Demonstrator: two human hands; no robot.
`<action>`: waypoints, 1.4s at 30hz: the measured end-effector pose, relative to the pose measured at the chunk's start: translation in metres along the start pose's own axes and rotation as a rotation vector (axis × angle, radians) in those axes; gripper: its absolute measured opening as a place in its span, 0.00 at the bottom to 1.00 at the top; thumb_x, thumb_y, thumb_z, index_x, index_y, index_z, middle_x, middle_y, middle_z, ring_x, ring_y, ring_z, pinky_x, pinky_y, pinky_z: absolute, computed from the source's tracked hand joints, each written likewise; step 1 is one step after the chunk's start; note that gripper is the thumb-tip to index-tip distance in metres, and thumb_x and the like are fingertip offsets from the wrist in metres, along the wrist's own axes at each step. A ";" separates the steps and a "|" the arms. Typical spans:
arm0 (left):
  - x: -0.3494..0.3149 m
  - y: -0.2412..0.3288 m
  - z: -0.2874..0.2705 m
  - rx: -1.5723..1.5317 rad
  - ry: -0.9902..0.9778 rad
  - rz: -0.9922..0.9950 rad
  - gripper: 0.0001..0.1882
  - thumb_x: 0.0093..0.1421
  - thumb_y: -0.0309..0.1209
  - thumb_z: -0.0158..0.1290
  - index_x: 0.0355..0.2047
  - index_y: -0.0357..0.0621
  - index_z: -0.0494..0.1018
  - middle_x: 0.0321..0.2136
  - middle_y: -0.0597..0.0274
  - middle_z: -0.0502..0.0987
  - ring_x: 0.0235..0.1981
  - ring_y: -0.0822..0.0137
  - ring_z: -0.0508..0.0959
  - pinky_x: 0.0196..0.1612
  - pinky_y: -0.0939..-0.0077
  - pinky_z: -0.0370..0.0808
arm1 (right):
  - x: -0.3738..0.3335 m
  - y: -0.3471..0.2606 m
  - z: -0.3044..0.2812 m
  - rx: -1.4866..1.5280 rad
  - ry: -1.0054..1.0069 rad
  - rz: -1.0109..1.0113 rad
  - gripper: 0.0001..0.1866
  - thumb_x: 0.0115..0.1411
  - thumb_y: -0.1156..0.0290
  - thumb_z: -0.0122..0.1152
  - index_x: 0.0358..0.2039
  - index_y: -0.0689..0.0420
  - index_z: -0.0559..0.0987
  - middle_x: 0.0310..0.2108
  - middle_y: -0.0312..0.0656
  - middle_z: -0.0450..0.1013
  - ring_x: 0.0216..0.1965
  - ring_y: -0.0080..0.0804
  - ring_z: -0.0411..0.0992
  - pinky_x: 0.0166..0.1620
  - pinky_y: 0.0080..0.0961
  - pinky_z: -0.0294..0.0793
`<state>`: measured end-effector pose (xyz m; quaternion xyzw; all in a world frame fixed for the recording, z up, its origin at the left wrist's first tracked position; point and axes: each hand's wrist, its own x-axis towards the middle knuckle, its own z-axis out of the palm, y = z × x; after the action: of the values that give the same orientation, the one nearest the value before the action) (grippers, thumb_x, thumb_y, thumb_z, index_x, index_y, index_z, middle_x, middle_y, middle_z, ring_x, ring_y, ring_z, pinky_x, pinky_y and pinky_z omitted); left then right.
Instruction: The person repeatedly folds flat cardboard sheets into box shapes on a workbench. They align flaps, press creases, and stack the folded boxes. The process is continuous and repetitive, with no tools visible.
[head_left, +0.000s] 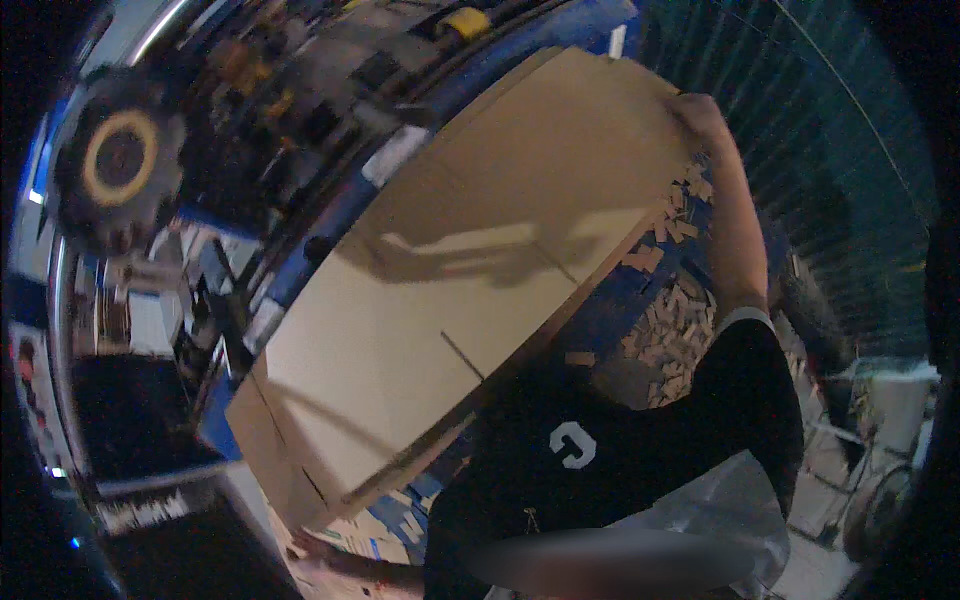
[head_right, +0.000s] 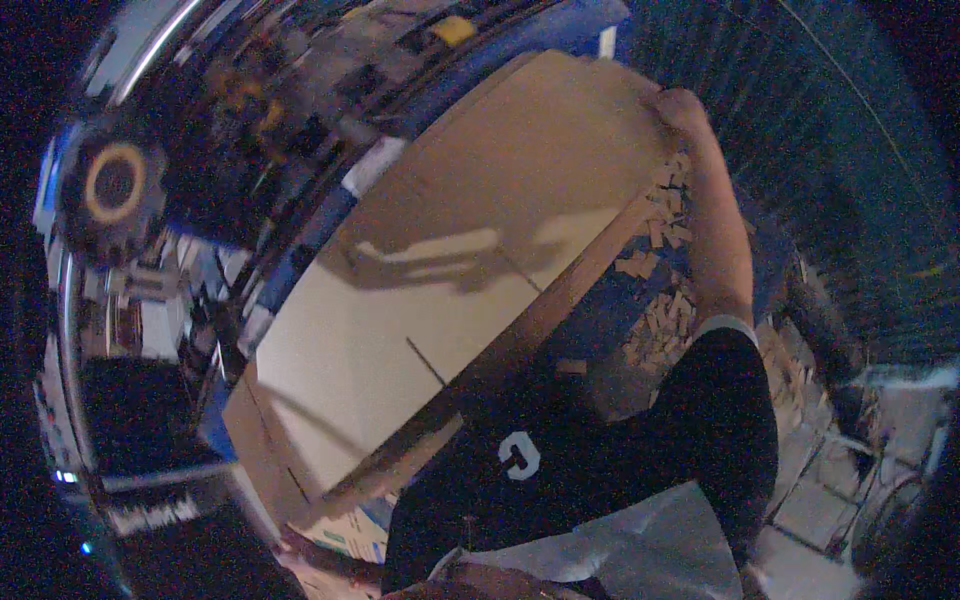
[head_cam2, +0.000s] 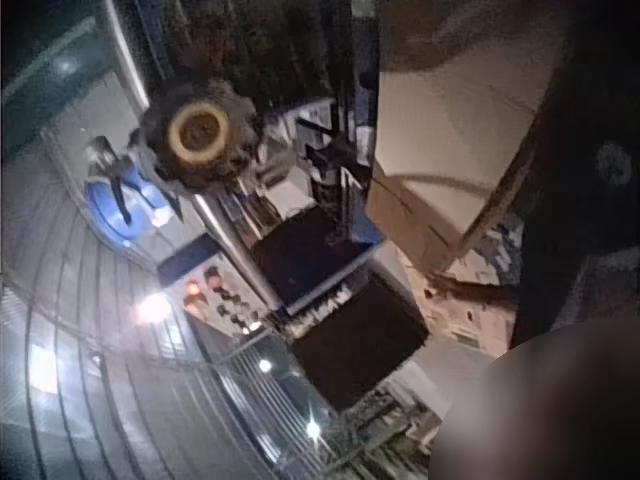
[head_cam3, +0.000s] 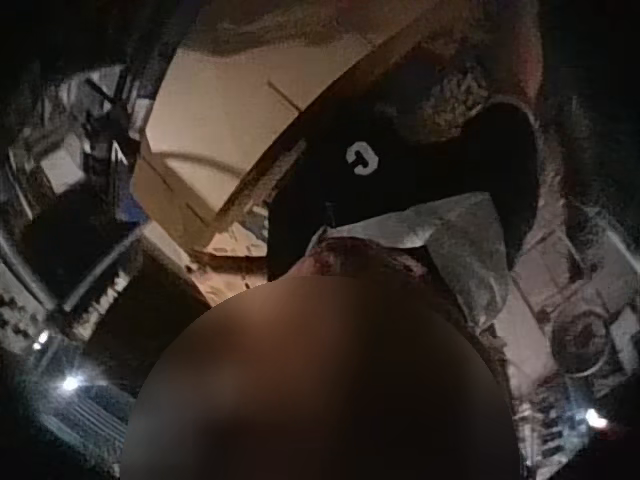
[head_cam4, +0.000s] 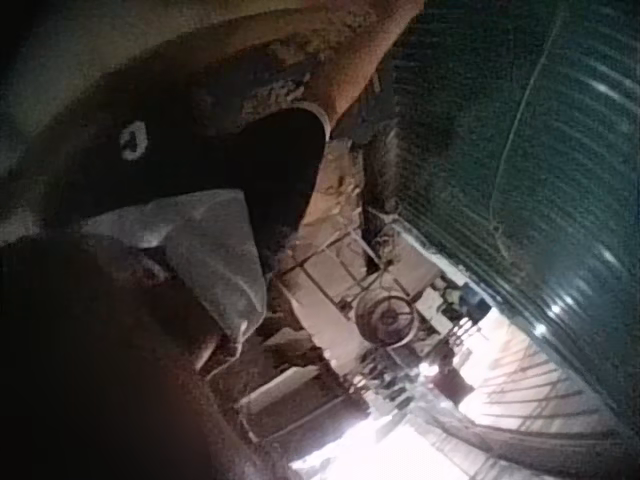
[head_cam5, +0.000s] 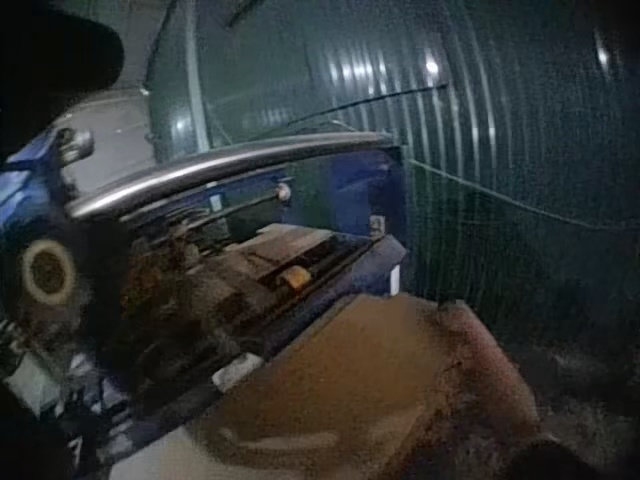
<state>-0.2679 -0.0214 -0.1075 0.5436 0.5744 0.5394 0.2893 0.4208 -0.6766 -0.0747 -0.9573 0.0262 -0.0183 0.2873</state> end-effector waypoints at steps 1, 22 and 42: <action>0.008 -0.014 -0.002 -0.008 -0.014 0.012 0.18 0.63 0.31 0.46 0.51 0.35 0.64 0.33 0.48 0.74 0.34 0.54 0.77 0.37 0.59 0.76 | -0.004 -0.005 -0.009 0.048 0.031 -0.025 0.26 0.53 0.49 0.62 0.40 0.60 0.81 0.36 0.44 0.79 0.37 0.33 0.76 0.43 0.30 0.72; -0.028 0.034 0.026 -0.350 -0.400 -0.033 0.19 0.60 0.30 0.53 0.49 0.33 0.70 0.46 0.54 0.74 0.44 0.57 0.76 0.48 0.66 0.71 | -0.304 -0.232 0.054 0.439 0.445 -1.020 0.13 0.56 0.71 0.64 0.41 0.60 0.77 0.39 0.46 0.75 0.39 0.33 0.72 0.43 0.30 0.72; -0.129 0.115 0.066 0.373 -1.089 1.283 0.29 0.55 0.24 0.44 0.60 0.52 0.64 0.60 0.54 0.62 0.61 0.51 0.63 0.61 0.52 0.61 | -0.345 -0.243 0.132 -0.149 0.046 -1.852 0.17 0.55 0.64 0.54 0.46 0.49 0.75 0.52 0.39 0.71 0.53 0.36 0.68 0.55 0.34 0.68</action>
<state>-0.1402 -0.1421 -0.0496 0.9846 0.0169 0.1594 0.0697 0.0924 -0.3805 -0.0578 -0.6119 -0.7417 -0.2577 0.0951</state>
